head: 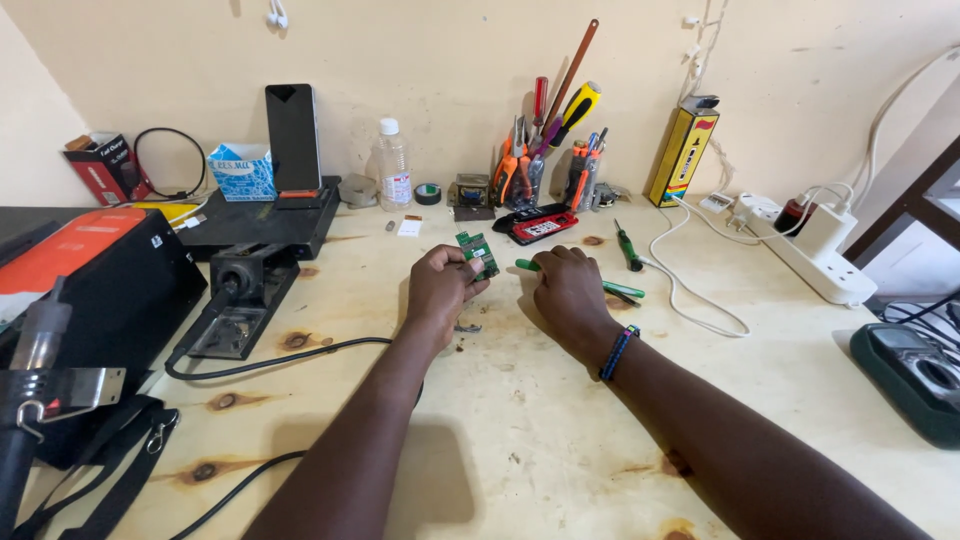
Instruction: Soldering and desoldering components on a small electronic circuit board using a soldering iron and heat gun.
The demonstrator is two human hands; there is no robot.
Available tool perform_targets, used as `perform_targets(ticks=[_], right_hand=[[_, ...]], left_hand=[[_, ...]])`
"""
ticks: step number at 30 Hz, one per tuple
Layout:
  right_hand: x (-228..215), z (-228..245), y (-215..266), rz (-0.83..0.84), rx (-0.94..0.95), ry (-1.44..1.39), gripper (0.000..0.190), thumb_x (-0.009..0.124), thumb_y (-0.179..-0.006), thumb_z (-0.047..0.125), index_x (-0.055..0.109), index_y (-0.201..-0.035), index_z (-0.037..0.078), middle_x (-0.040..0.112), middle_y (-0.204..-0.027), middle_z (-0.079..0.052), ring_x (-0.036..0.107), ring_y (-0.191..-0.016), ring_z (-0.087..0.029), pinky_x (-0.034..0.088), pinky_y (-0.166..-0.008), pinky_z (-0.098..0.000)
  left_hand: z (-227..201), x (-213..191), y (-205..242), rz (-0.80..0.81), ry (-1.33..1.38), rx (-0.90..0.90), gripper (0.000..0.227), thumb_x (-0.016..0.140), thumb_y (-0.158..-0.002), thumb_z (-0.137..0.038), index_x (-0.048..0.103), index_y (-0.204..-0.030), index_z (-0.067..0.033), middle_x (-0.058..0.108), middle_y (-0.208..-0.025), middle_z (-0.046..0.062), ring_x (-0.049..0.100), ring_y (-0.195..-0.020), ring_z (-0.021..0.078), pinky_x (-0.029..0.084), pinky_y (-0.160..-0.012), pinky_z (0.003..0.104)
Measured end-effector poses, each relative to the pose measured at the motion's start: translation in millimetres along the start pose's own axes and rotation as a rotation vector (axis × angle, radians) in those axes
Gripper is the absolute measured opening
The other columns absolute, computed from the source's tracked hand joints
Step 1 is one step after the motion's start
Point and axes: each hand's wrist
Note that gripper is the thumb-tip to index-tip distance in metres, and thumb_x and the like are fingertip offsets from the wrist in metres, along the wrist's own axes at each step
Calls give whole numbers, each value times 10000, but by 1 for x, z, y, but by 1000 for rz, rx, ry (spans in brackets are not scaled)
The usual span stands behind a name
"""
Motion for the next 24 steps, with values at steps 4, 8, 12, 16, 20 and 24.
perform_targets(ticks=[4,8,12,16,20,24], right_hand=[[8,-6,-4,25,21,7,362,504,-918,11,781,-1131,107,729,-972,-89,719,-972,-323,553,-852,-468],[4,-6,-3,8,25,29,365,524,-902,5,801,-1122,92,727,-988,-116,714,-971,-358,568,-802,-472],[-19,-4,0,26,71,96,409,541,-861,-7,818,-1154,64,745,-1051,-134,716,-1010,-371,572,-845,-480],[3,-50,-10,-9,93,184,391,573,-850,43,834,-1136,96,742,-1053,-127,708,-1027,-378,563,-840,-497],[2,-57,-7,-80,50,165,409,579,-816,34,833,-1135,72,732,-1048,-132,693,-1014,-372,529,-897,-482],[0,-41,-15,-148,-148,-147,326,663,-876,-7,820,-1146,85,727,-1024,-134,711,-985,-366,572,-871,-479]], left_hand=[[-1,-1,2,4,-11,1,166,661,-1034,15,607,-1172,90,630,-1239,346,711,-1195,451,652,-1012,509],[-2,-1,2,22,-8,-2,147,656,-1041,1,607,-1156,77,617,-1221,319,709,-1202,435,646,-1021,510],[0,-2,1,55,1,4,136,653,-1040,10,604,-1142,85,613,-1244,334,700,-1220,435,631,-1044,510],[5,-5,-4,81,7,4,120,662,-1035,14,583,-1112,61,611,-1253,313,703,-1213,392,617,-1063,502],[13,-8,-10,128,6,14,131,708,-1018,3,589,-1072,19,671,-1154,248,728,-1162,334,626,-1047,466],[19,-11,-20,145,23,11,140,714,-1014,9,579,-1051,-4,704,-1139,257,746,-1155,351,632,-1041,468]])
Point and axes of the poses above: each hand's wrist, its own y-axis away from the middle knuckle, its own x-axis out of the palm, z = x × y
